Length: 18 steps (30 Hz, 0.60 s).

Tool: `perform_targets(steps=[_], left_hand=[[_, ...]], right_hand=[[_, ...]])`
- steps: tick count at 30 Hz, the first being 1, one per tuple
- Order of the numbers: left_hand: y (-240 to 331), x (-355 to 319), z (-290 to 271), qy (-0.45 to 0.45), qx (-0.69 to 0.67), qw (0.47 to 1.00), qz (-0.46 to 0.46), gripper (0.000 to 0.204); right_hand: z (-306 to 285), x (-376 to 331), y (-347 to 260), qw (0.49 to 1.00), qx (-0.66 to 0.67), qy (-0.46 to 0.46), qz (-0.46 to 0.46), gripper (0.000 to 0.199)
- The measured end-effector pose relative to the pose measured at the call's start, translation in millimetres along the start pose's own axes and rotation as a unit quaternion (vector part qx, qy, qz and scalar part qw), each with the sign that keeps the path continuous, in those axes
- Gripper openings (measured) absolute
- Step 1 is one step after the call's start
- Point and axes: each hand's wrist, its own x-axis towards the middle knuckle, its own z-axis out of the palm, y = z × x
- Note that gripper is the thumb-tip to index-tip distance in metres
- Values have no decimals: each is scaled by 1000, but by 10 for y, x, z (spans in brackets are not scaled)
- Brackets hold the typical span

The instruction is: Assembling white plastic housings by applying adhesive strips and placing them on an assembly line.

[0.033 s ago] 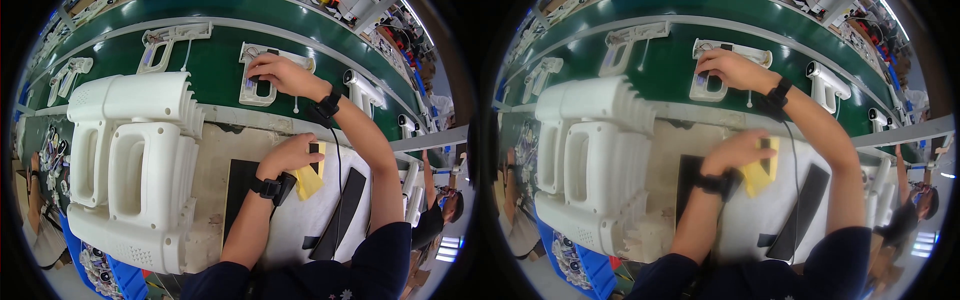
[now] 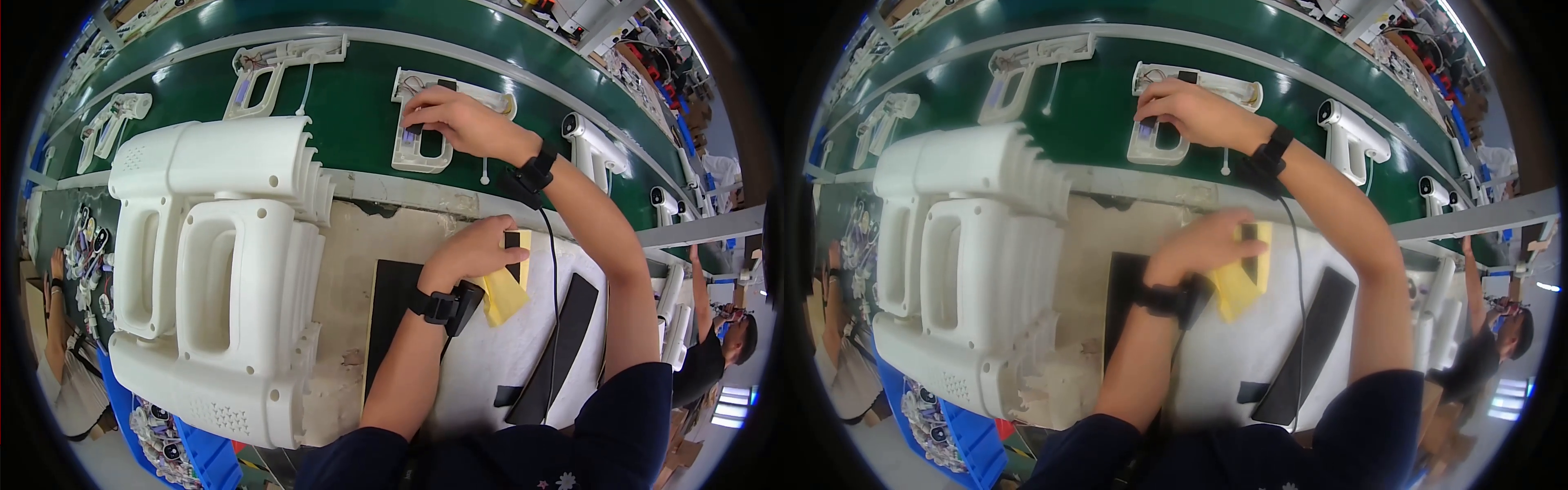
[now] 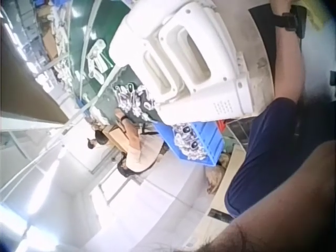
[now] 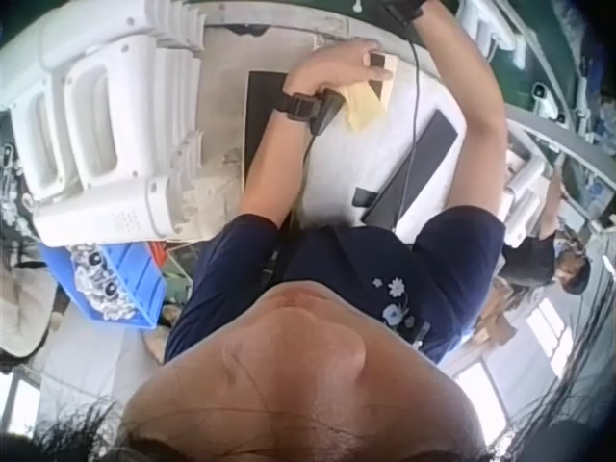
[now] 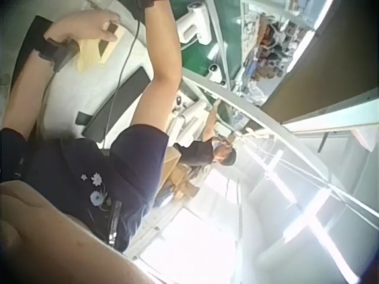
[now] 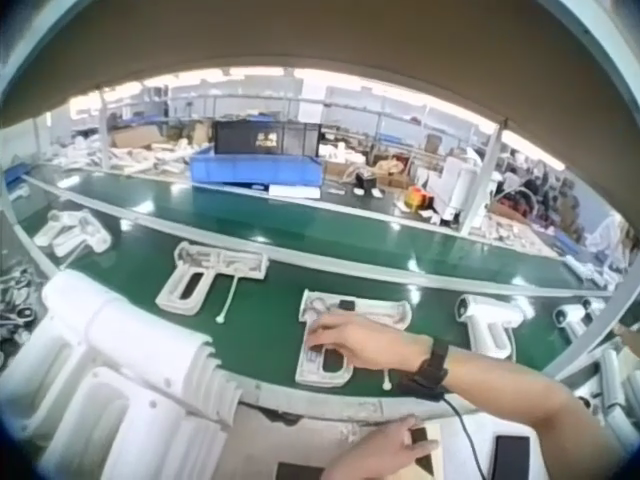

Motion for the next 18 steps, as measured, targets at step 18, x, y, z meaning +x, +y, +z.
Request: perform_targets(steps=[18], left_hand=[[-62,31,44,-7,-23,1000,4,49]], right_hand=[[-53,-138,-8,996,-57,-53,34,62]])
